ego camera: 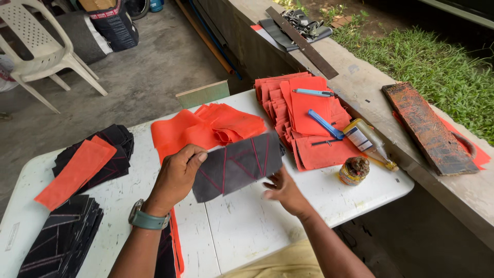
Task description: The person repeatedly rubs the surface of orange fabric pieces with a small wrapped object, then places each treated piece onto a stack of black fabric pieces. The person handles the fabric and rubbing object by hand throughout the sequence.
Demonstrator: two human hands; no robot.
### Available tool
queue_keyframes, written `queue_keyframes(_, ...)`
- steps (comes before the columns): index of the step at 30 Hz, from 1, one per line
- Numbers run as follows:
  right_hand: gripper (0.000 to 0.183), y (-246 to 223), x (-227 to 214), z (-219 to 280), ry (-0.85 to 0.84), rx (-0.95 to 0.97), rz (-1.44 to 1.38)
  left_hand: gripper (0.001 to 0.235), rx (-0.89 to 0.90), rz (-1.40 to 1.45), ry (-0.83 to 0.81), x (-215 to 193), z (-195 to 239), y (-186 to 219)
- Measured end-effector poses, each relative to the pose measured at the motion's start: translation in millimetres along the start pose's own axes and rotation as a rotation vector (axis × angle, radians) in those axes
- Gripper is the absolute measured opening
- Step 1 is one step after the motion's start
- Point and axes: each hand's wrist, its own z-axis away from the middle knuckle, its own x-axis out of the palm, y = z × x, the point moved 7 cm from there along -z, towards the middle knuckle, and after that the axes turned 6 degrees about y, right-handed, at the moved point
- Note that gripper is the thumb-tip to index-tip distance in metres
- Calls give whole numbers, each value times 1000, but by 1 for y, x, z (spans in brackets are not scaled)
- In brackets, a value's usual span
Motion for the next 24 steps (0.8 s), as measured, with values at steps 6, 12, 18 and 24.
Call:
queue_keyframes(6, 74, -7, -14, 16, 84, 175, -372, 30, -160, 24, -144, 13, 41, -15)
queue_keyframes(12, 54, -4, -25, 13, 99, 103, -238, 22, -294, 268, -211, 25, 65, -40)
queue_keyframes(18, 32, -4, -72, 30, -51, -63, 756, 32, 253, -117, -174, 76, 119, -4)
queue_keyframes(24, 57, -7, -98, 49, -110, -12, 945, 48, 42, -47, -629, 123, 147, -46)
